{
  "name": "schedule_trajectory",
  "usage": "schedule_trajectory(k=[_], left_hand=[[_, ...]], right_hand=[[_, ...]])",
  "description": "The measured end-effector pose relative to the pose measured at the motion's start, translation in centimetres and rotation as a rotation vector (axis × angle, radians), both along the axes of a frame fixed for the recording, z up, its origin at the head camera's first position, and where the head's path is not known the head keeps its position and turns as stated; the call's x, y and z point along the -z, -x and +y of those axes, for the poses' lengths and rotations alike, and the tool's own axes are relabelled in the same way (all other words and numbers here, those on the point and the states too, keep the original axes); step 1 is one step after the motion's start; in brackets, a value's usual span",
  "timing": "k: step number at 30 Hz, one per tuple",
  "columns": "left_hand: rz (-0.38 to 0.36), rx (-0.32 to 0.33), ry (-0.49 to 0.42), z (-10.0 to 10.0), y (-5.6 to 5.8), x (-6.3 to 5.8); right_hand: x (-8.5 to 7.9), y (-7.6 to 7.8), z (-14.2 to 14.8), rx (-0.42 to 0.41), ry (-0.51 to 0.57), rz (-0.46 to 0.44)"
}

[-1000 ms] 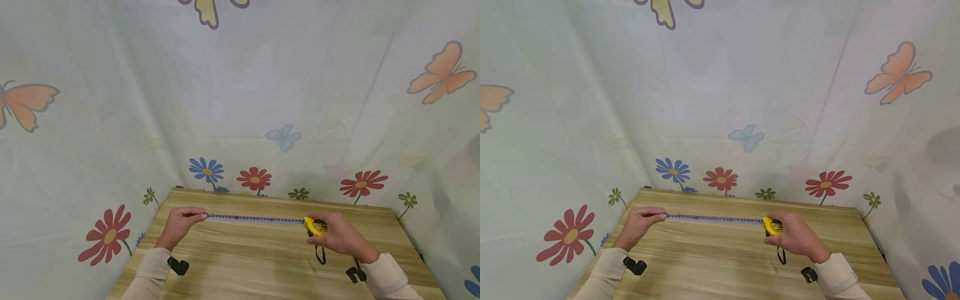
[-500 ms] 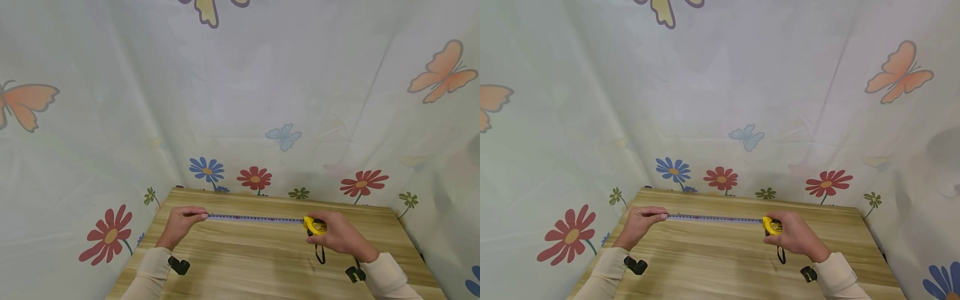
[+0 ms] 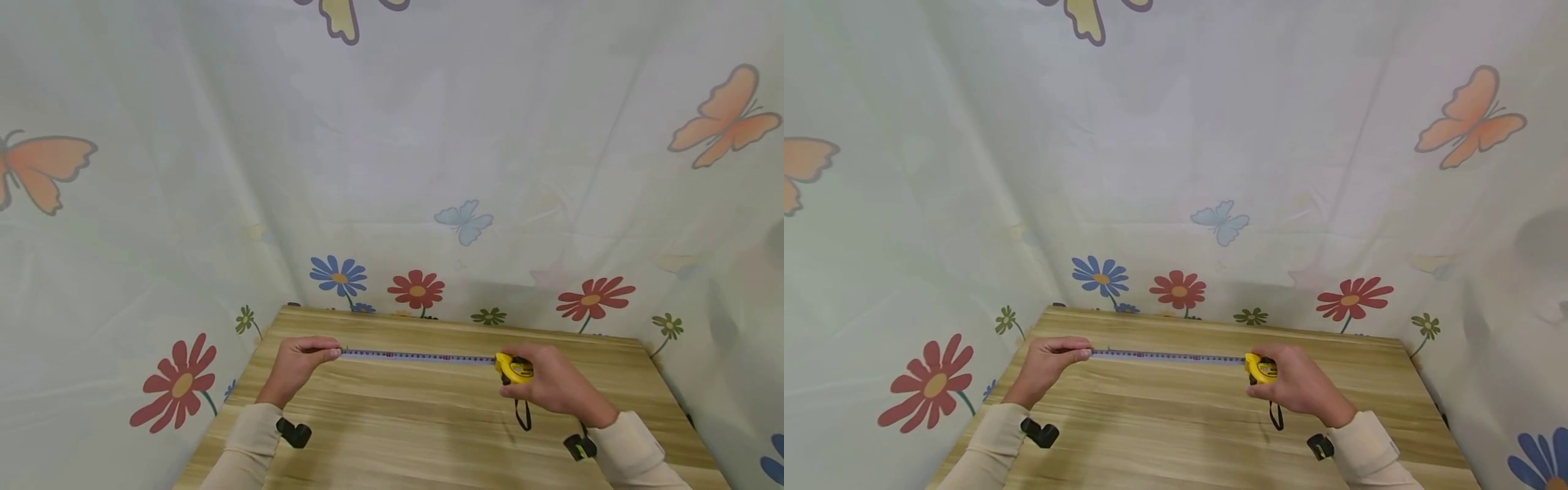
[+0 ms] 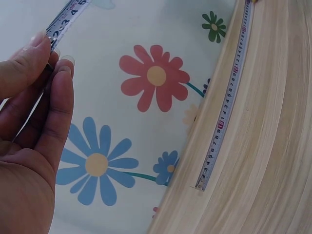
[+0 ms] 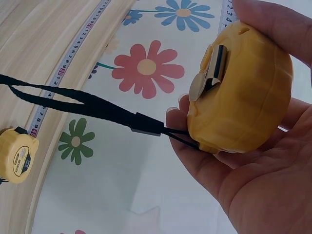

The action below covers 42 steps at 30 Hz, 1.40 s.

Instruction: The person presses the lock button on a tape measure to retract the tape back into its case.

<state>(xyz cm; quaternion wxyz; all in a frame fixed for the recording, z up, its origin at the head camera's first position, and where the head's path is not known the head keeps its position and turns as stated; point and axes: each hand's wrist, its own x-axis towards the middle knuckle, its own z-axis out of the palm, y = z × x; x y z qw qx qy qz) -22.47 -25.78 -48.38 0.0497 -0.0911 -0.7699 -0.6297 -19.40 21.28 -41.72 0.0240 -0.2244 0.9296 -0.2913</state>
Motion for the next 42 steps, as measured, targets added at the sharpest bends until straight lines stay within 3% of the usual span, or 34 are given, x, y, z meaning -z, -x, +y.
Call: schedule_trajectory(k=[42], left_hand=[[0.039, 0.029, 0.002, 0.91, 0.01, 0.30]], right_hand=[[0.17, -0.09, -0.06, -0.017, 0.009, 0.026]])
